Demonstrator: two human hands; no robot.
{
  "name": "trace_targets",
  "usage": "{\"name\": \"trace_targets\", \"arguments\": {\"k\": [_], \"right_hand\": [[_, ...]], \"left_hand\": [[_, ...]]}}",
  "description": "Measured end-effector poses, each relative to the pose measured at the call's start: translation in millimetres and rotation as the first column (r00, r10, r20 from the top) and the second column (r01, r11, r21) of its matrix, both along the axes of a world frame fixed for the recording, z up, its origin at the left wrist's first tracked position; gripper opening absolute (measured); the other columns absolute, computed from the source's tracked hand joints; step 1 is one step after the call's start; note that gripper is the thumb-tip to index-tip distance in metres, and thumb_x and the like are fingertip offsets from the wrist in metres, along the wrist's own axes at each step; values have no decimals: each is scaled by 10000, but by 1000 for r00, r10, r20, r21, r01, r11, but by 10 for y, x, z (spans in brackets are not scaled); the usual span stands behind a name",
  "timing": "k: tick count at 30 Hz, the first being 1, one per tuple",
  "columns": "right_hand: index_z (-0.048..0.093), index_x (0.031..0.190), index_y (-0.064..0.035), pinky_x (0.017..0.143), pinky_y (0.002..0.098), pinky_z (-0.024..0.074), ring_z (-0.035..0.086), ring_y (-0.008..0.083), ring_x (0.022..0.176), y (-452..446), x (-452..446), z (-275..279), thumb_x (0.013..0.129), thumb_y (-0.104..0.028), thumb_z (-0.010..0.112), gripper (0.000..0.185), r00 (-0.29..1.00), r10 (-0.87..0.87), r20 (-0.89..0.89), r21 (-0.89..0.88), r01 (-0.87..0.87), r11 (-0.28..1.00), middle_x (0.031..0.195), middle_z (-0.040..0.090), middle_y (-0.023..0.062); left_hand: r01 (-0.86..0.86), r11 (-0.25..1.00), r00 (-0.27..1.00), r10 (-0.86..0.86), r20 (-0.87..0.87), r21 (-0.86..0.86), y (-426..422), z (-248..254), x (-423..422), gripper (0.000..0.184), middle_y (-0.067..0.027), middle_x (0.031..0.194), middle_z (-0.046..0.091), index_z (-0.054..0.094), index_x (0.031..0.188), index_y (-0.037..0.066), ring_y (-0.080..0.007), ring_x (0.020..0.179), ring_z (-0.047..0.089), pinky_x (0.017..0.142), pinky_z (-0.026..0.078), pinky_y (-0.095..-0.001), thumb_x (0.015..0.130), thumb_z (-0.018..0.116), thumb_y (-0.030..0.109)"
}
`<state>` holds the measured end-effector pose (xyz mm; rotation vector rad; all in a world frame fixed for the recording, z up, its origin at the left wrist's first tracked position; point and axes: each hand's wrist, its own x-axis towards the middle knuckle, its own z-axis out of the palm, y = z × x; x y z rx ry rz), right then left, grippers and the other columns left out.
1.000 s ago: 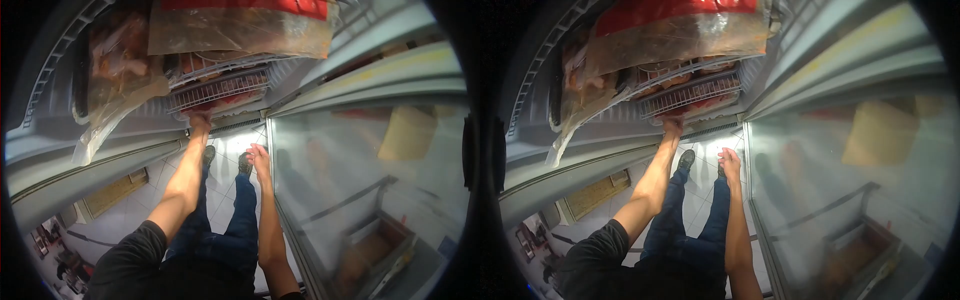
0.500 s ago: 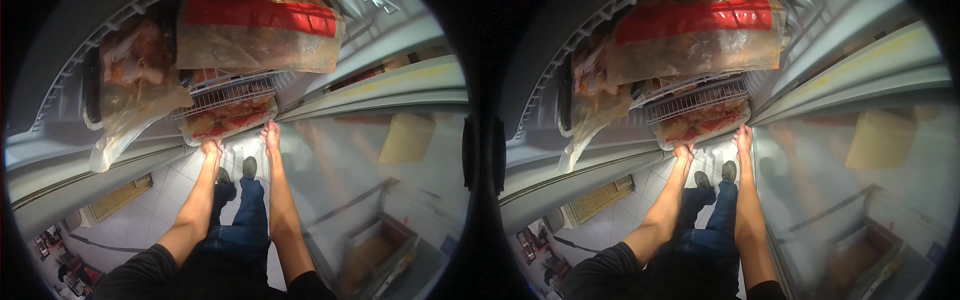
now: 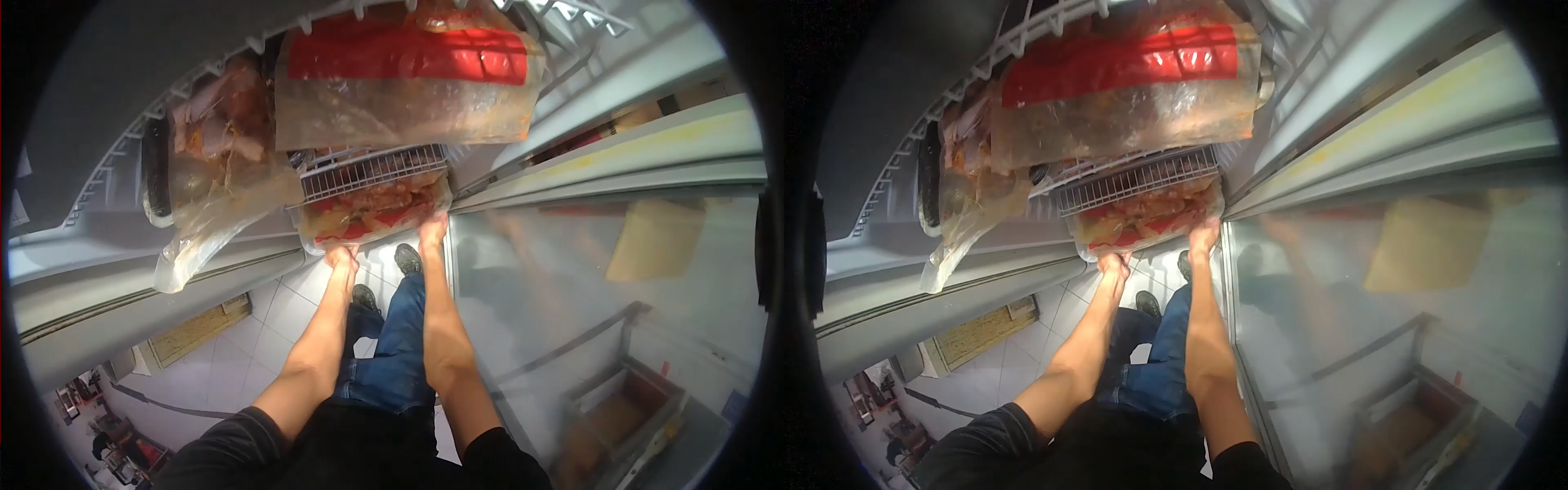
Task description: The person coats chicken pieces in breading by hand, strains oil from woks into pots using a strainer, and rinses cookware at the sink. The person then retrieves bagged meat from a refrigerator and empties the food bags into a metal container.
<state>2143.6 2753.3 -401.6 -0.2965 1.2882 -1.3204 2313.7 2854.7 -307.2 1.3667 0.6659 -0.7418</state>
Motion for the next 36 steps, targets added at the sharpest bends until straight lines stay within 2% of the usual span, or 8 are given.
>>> {"name": "trace_targets", "arguments": {"k": [3,9,23,25,26,30,32,36], "right_hand": [[506,985,-39,513,331,489,584,168,673,211,189,937,935,-175,494,146,952,141,-272,143,-105,984,861,577,80],[577,1127,0,563,306,536,640,195,759,779,-3,371,919,-420,583,469,845,146,-514,202,-46,978,1006,647,133],[475,1203,-4,696,398,550,610,235,789,1455,-762,570,916,-199,573,361,930,334,152,342,-367,865,937,597,107],[491,1107,15,844,460,475,568,282,886,1323,-579,861,828,-176,651,374,461,496,-735,432,-246,868,936,554,133],[480,1174,51,952,484,387,519,371,1023,1271,-453,1133,707,-140,717,557,166,192,-967,173,-123,977,1068,545,222],[447,1241,36,1035,480,318,446,403,1175,636,-193,1850,637,-129,755,698,-77,63,-995,99,-813,574,1222,488,252],[431,1289,4,1021,511,341,467,404,1168,490,-136,1473,628,-179,767,763,-487,24,-873,454,-796,400,1229,497,227],[433,1330,-52,957,536,415,532,392,1133,149,-79,1105,643,-211,742,769,-631,-126,-766,579,-761,293,1186,549,226]], "left_hand": [[96,995,995,-96,24,22,59,65,184,250,-135,1027,601,538,1110,19,-281,812,640,624,595,-446,958,461,201],[172,983,985,-173,17,62,434,-213,208,188,-75,943,589,532,1094,82,-231,746,607,580,580,-420,924,487,147],[277,959,961,-275,35,-58,1106,-275,-127,178,-33,869,583,549,1074,98,-176,672,589,567,527,-322,909,527,158],[228,971,973,-226,37,-67,1187,-502,-89,130,-25,790,566,556,1011,84,-162,629,566,535,506,-316,926,530,178],[232,968,973,-232,13,-97,1236,-492,-129,156,-19,790,578,566,1054,77,-144,608,562,502,479,-291,938,537,177],[315,914,946,-323,12,-255,1412,-758,-128,202,-30,858,597,547,1136,75,-138,657,580,531,488,-280,986,473,188],[222,952,974,-225,8,-209,1231,-454,-239,133,-19,756,547,533,1012,86,-137,593,532,500,460,-289,983,463,195],[186,950,982,-190,8,-250,1276,-586,-213,154,-25,847,542,508,1077,98,-147,698,534,585,481,-312,989,446,207]]}}
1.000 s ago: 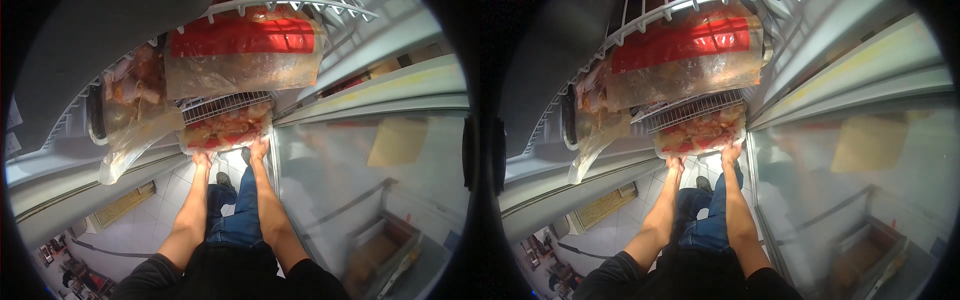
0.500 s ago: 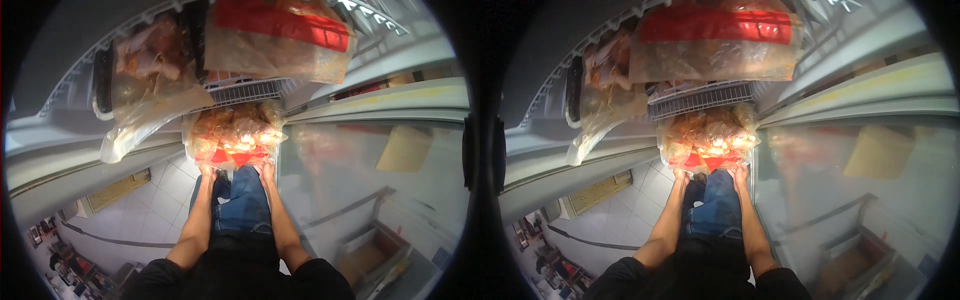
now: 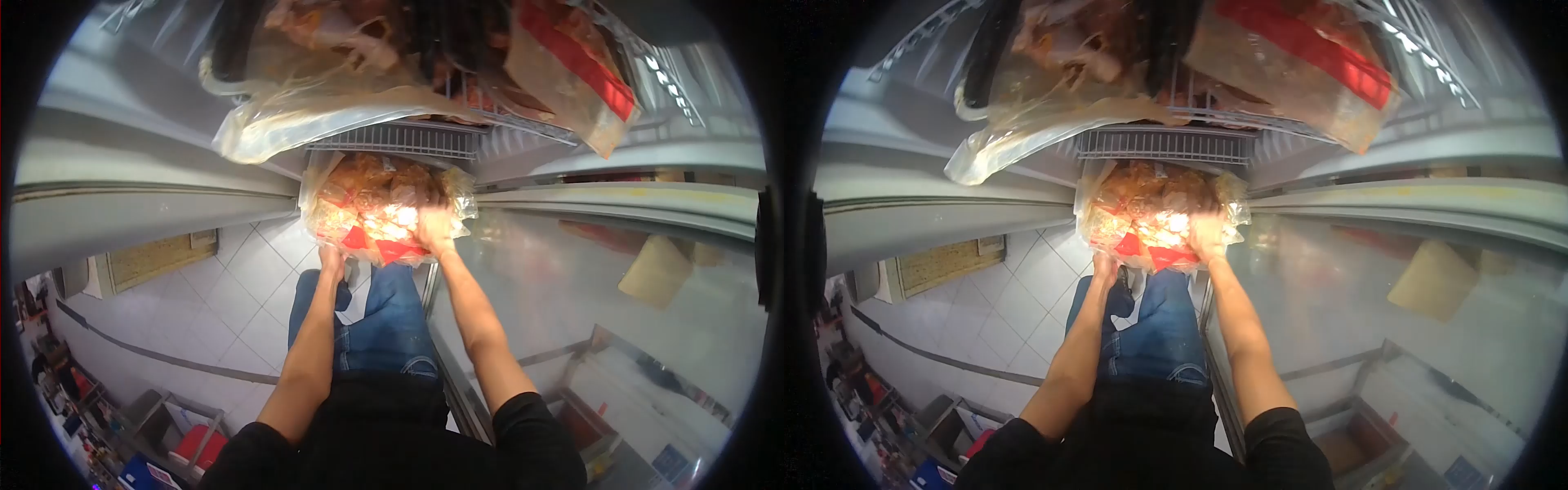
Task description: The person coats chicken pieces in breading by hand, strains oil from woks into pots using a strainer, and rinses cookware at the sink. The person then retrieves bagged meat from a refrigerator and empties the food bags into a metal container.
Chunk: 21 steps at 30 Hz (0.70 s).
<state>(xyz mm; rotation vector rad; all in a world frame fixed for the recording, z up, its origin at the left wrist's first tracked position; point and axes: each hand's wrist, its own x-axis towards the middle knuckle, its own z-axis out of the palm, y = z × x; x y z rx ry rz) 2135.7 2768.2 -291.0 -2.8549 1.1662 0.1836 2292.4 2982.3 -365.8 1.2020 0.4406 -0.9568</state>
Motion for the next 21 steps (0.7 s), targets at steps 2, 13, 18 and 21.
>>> {"name": "trace_targets", "arguments": {"k": [2,13,18,21], "right_hand": [[430,1338,-56,923,506,449,572,378,1072,-153,-66,-206,645,-199,730,769,999,-28,38,147,22,989,1139,578,240],[496,1332,-97,887,422,507,608,376,1068,-151,76,1044,597,-249,803,811,860,-401,315,503,207,839,1158,626,221],[522,1312,-105,835,435,520,611,396,1038,-26,456,1177,635,-300,792,754,891,-238,387,360,92,928,1136,631,218],[499,1324,-87,788,451,530,617,421,979,-33,517,796,674,-334,767,745,905,-172,389,123,134,983,1126,618,243]], "left_hand": [[59,998,997,-59,49,7,99,-218,-19,166,-24,906,517,484,1099,117,-156,800,538,660,498,-342,979,457,228],[-291,579,832,-240,501,761,-126,839,21,320,-175,846,607,557,960,12,-281,830,617,727,507,-415,904,503,322],[294,381,563,-810,163,876,-160,415,411,402,-216,932,680,711,934,45,-401,918,648,814,503,-490,813,625,418],[523,447,469,-862,192,726,-169,539,647,386,-204,820,683,714,872,33,-385,838,663,773,517,-469,799,650,407]]}}
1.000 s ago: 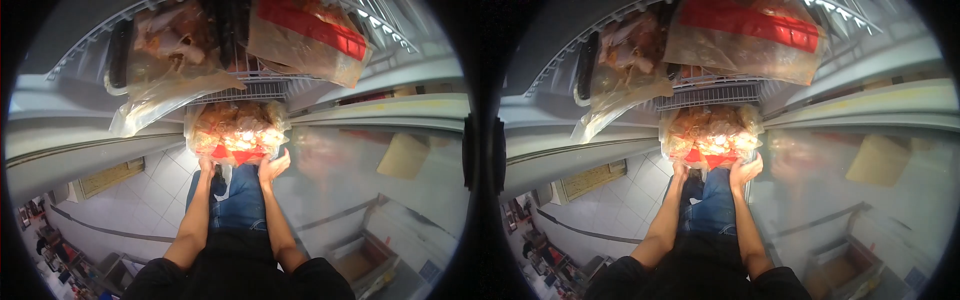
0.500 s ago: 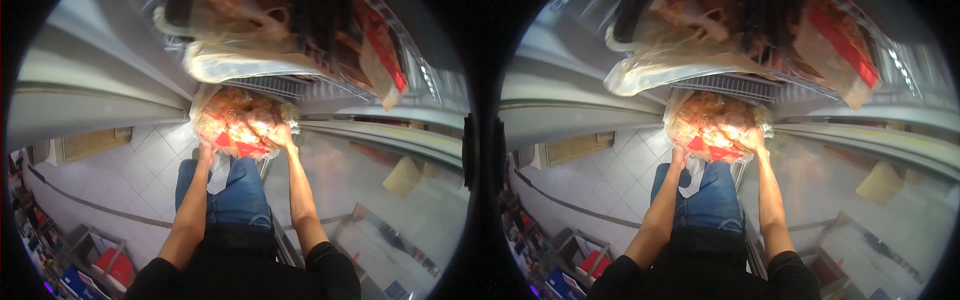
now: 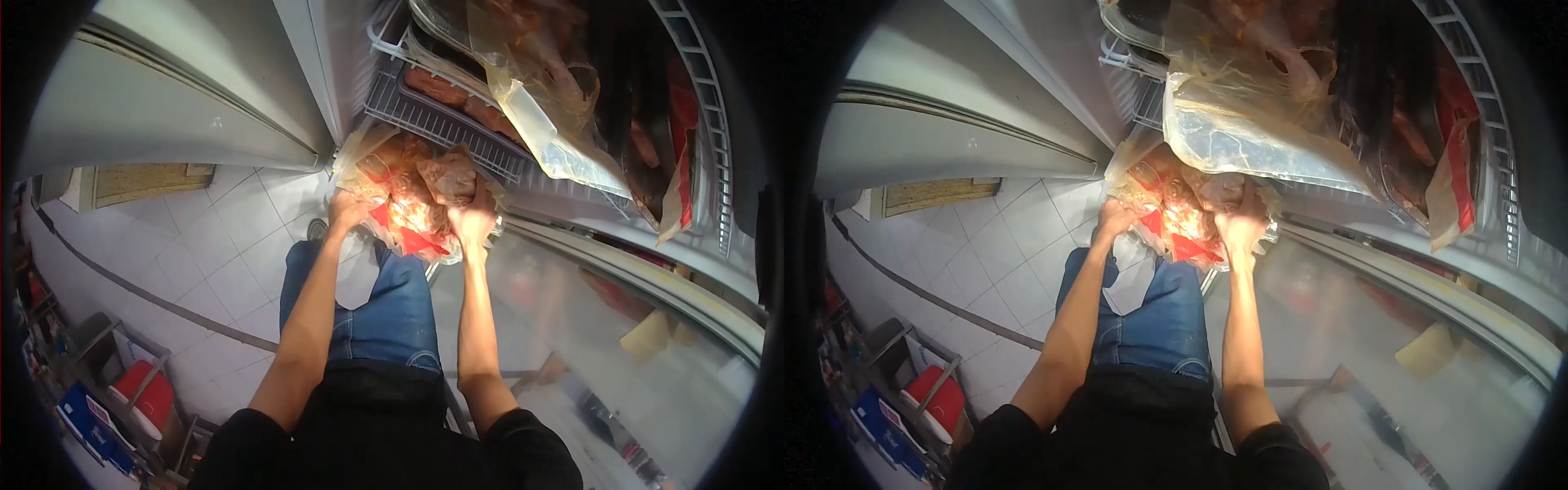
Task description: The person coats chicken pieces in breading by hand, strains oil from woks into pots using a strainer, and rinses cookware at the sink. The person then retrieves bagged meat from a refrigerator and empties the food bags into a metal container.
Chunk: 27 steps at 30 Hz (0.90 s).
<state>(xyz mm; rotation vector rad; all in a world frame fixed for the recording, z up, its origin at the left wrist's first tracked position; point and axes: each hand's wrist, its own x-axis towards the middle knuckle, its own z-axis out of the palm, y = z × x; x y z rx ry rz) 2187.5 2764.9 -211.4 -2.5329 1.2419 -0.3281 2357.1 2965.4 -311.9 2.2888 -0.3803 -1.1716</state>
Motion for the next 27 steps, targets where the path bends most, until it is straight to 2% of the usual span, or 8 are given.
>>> {"name": "trace_targets", "arguments": {"k": [4,5,10,12,16,18,21,27], "right_hand": [[450,1305,-12,889,503,461,551,441,1046,79,-158,-615,737,-286,712,683,975,-8,-223,-361,-75,930,1102,587,261],[460,1298,-13,930,506,431,519,436,1096,242,15,-121,755,-289,702,656,960,60,-274,-127,-98,987,1139,570,263],[472,1285,9,1023,490,359,479,429,1166,984,188,-171,835,-310,663,584,915,388,107,548,-380,745,1284,482,274],[595,1116,-8,920,474,446,552,413,1084,1343,227,-452,837,-343,645,438,867,467,174,25,-478,878,1104,619,220],[603,1122,-27,938,463,444,534,389,1144,1460,200,-655,859,-365,621,428,865,502,6,157,-496,854,1152,612,206],[622,1111,-35,969,470,408,520,376,1160,1089,280,-259,899,-340,571,374,956,293,-8,749,-188,635,1212,594,178],[554,1115,-11,940,461,396,506,385,1055,774,-139,-396,771,-172,703,408,974,-61,218,59,50,997,1050,572,184],[526,1150,16,910,480,420,515,374,1109,329,-89,-303,707,-283,781,592,948,-282,146,-149,303,941,1229,537,239]], "left_hand": [[-111,975,979,140,145,-194,304,-10,-194,496,-234,696,634,662,694,-22,-368,674,647,650,499,-448,868,604,439],[14,976,886,88,455,-216,483,-472,-334,517,-164,557,566,633,683,-50,-223,508,548,554,438,-394,914,570,408],[-221,936,931,286,227,-274,665,-230,-496,496,-215,620,588,615,694,-52,-310,552,552,588,433,-411,945,527,367],[-189,947,932,256,257,-259,713,-215,-503,486,-231,646,601,614,699,-47,-344,572,563,590,428,-423,950,517,358],[-27,972,931,109,348,-232,738,-13,-383,518,-257,699,614,632,706,-37,-418,664,595,644,438,-492,945,492,402],[-36,983,958,86,273,-182,788,40,-345,547,-261,728,625,647,722,-38,-442,732,607,705,450,-533,945,468,429],[-11,1000,946,8,324,5,736,132,-276,524,-274,743,622,649,774,-51,-491,755,593,735,464,-538,930,504,428],[-109,967,903,193,385,-229,639,-122,-353,403,-284,1007,618,619,1044,-19,-422,981,584,854,456,-477,894,603,355]]}}
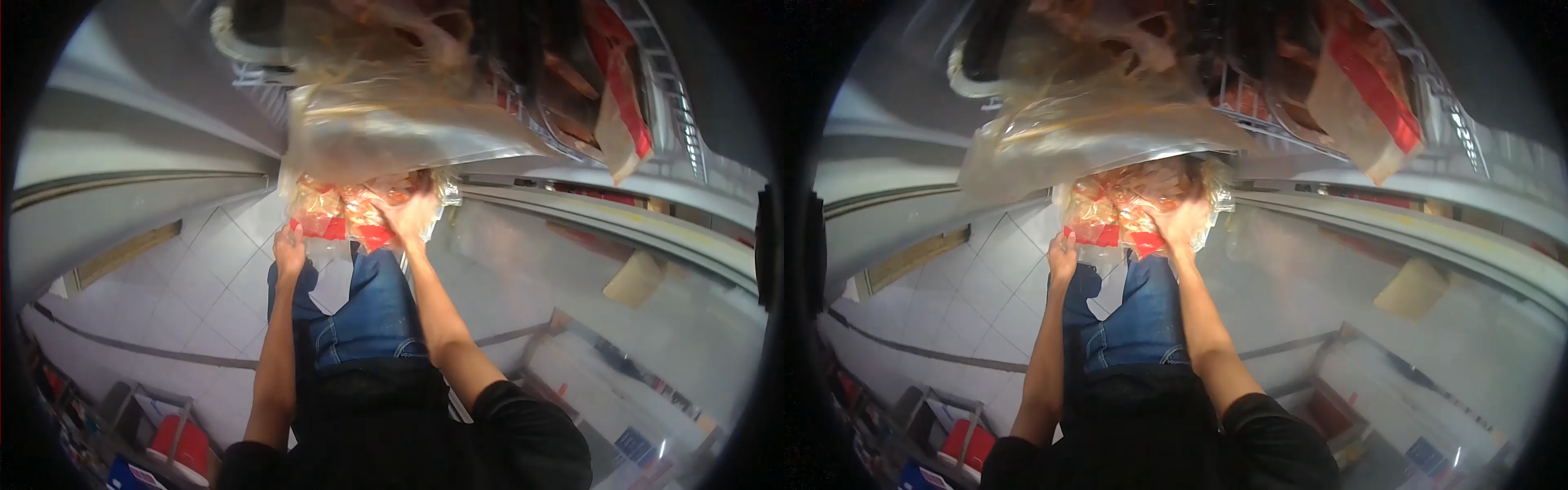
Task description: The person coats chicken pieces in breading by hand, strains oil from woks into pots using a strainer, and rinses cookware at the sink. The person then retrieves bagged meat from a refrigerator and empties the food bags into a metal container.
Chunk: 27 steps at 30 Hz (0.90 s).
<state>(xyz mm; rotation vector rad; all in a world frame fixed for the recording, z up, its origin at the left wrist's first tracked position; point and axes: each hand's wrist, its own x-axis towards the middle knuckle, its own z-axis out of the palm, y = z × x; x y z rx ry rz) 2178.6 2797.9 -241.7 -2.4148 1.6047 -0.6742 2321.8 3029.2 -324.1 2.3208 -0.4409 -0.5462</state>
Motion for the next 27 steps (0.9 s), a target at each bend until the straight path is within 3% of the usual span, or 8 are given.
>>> {"name": "trace_targets", "arguments": {"k": [11,13,16,19,22,23,25,27], "right_hand": [[619,968,-23,770,446,476,590,349,944,48,301,-157,725,-285,771,388,956,240,166,181,-269,946,1027,638,176],[631,796,-56,641,415,476,600,336,774,336,374,-74,720,-212,731,201,922,313,229,293,-372,881,794,631,115],[600,815,-88,672,393,459,617,270,804,609,580,-96,689,-95,666,142,811,523,264,68,-556,828,853,650,81],[593,856,-92,678,392,412,574,256,810,803,650,-244,708,-125,616,153,731,682,12,140,-677,723,803,581,69],[597,941,-95,729,397,398,574,238,869,900,579,-432,738,-103,592,203,610,784,-118,189,-761,620,888,599,70],[606,973,-92,754,406,409,579,246,880,953,541,-455,729,-91,602,244,537,824,-183,202,-799,566,913,610,77],[601,1006,-69,797,408,416,577,269,901,1000,486,-457,731,-72,597,275,554,830,-72,190,-809,556,949,616,90],[597,1039,-45,840,409,423,574,292,923,1001,411,-407,734,-53,592,305,559,828,40,178,-820,544,985,623,103]], "left_hand": [[-99,993,965,81,-249,-59,10,82,152,431,-195,1119,587,593,1130,23,-308,1072,557,892,453,-393,869,668,358],[-90,991,969,64,-239,-100,-2,106,165,435,-194,1119,588,593,1131,19,-305,1078,557,891,455,-389,879,654,369],[-206,975,910,159,-383,-84,-3,204,124,468,-204,1170,572,562,1185,2,-317,1083,558,897,457,-398,900,626,367],[-239,967,921,196,-335,-91,-132,419,107,468,-230,1264,512,510,1244,-22,-357,1163,508,955,425,-418,929,575,317],[12,980,992,14,128,-200,-254,392,96,420,-252,1344,420,464,1275,-51,-401,1261,394,1052,329,-453,949,496,211],[16,980,992,9,127,-198,-346,468,68,420,-252,1344,420,464,1275,-51,-401,1261,394,1052,329,-453,949,496,211],[123,970,965,-68,253,-210,-566,658,57,387,-225,1283,475,497,1247,-29,-395,1194,445,1013,349,-475,934,507,198],[281,951,956,-267,121,-128,-610,725,140,426,-206,1385,451,507,1298,26,-361,1273,422,1042,356,-421,927,549,232]]}}
